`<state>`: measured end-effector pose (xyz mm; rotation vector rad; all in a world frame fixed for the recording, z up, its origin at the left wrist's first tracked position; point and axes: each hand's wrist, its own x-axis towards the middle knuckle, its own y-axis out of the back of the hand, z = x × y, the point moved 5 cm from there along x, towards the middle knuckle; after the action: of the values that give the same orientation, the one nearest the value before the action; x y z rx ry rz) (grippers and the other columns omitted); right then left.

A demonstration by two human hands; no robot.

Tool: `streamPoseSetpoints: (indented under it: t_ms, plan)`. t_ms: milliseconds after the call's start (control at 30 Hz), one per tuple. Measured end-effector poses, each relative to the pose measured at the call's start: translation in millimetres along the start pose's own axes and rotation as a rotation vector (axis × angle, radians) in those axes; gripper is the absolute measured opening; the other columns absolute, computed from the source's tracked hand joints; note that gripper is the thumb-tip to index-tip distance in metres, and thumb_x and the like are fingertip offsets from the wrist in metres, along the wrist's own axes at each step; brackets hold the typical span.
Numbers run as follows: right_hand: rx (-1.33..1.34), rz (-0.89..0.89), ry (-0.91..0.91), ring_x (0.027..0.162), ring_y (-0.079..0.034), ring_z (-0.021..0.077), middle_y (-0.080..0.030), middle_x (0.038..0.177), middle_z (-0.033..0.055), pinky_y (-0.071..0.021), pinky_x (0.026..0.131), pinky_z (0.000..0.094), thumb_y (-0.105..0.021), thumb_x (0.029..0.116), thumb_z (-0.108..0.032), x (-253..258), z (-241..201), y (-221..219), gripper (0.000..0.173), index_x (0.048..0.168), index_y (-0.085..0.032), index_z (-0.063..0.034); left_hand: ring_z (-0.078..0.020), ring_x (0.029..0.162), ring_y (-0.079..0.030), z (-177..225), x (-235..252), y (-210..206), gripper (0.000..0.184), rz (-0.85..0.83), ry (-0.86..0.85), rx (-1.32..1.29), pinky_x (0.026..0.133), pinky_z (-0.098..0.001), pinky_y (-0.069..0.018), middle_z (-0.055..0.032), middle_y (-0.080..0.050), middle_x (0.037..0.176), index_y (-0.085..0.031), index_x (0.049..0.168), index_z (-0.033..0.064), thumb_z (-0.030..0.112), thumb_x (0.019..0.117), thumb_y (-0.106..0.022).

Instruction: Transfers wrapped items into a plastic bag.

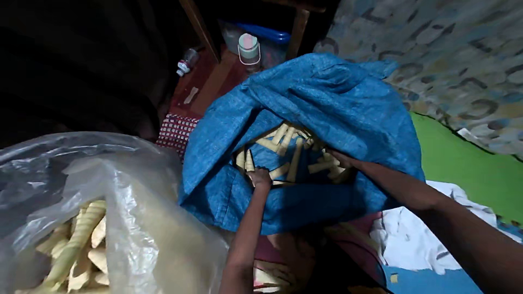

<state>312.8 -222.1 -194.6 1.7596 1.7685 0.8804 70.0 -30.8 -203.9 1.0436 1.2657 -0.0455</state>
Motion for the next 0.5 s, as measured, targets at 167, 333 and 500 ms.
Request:
streamPoseSetpoints:
  t_ms: [167,333,500]
  plan:
    - [0.248,-0.540,-0.818,0.140,-0.045,0.0378,-0.046,0.149,0.0314,-0.0305,0.119,0.0461,-0.065,0.0979,-0.001,46.9,-55.0,17.8,0.059,0.150,-0.038,0.0099,-0.0475,0.135,-0.051,-20.1,-20.9,8.7,0.038,-0.075,-0.114,-0.021,0.103,-0.0631,-0.0472,-0.0297,-0.049,0.148,-0.054,0.138,-0.0079,0.004,0.1024,-0.053]
    - [0.841,-0.223,-0.125,0.107,-0.067,0.0139,-0.070,0.113,0.0046,-0.0559,0.097,0.0344,-0.084,0.0692,-0.015,62.6,-151.7,80.9,0.064,0.126,-0.058,-0.0009,-0.0486,0.133,-0.051,-24.7,-36.0,23.0,0.042,0.024,-0.282,-0.083,0.105,-0.0650,-0.0447,-0.0307,-0.053,0.142,-0.056,0.136,-0.0064,0.000,0.0949,-0.064]
    - [1.100,0.078,0.237,0.104,-0.069,0.0180,-0.071,0.111,-0.0023,-0.0604,0.091,0.0386,-0.092,0.0705,-0.034,30.6,-229.5,132.1,0.069,0.131,-0.059,-0.0248,-0.0452,0.111,-0.065,-27.1,-89.0,81.0,0.043,0.492,-0.551,-0.543,0.100,-0.0637,-0.0482,-0.0287,-0.069,0.114,-0.070,0.119,-0.0049,0.006,0.0794,-0.083]
